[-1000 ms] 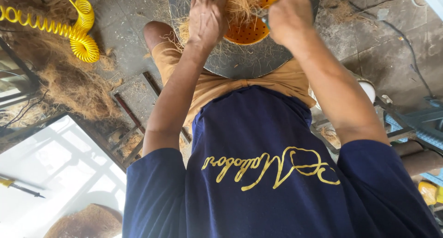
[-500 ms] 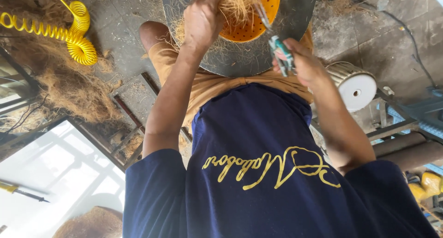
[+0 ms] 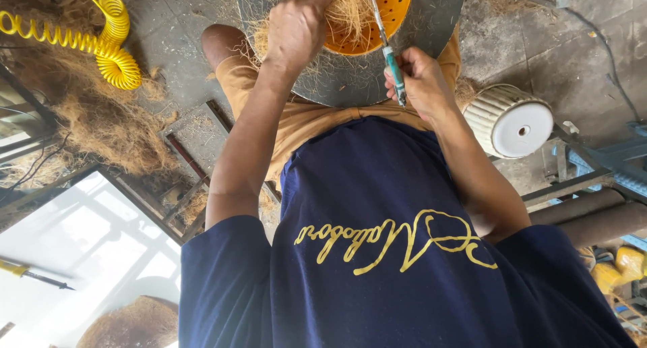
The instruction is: The person uses scissors to trim coconut fiber while holding it over a bowl, then pulls and handles the fiber bundles by hand.
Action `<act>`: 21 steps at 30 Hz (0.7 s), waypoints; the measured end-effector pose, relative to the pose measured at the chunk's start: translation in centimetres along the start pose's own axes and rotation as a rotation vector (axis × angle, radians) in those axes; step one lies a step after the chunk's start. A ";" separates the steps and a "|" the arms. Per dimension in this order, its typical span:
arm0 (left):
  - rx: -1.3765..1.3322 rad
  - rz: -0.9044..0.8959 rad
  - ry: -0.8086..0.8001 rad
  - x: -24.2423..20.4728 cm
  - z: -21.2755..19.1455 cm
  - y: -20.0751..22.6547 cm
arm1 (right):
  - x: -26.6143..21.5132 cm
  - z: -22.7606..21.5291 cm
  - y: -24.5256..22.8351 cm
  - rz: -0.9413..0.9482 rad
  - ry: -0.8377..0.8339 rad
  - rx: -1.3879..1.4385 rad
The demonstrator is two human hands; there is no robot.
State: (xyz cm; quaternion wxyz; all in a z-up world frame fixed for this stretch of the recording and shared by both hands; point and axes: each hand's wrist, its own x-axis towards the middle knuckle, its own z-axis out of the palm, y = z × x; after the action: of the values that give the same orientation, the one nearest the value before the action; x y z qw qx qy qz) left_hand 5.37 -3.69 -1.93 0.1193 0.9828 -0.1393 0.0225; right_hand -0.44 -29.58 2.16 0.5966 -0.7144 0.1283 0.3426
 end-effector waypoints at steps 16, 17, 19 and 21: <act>0.223 0.250 0.295 -0.6 -0.8 0.6 | 1.7 -0.8 0.4 0.046 -0.128 -0.036; 0.218 0.251 0.274 -0.7 -0.8 0.6 | 1.6 -0.7 0.3 0.028 -0.105 -0.017; 0.211 0.253 0.251 -0.9 -0.6 0.5 | 1.2 -0.4 0.1 0.012 -0.081 0.003; 0.219 0.273 0.298 -0.9 -0.6 0.6 | 0.8 -0.1 -0.3 0.064 -0.017 -0.049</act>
State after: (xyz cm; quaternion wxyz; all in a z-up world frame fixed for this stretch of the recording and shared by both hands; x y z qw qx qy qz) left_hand 4.32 -3.81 -1.27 0.0270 0.9477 -0.2486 0.1982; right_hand 0.35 -29.39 1.84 0.5688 -0.7212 0.1376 0.3708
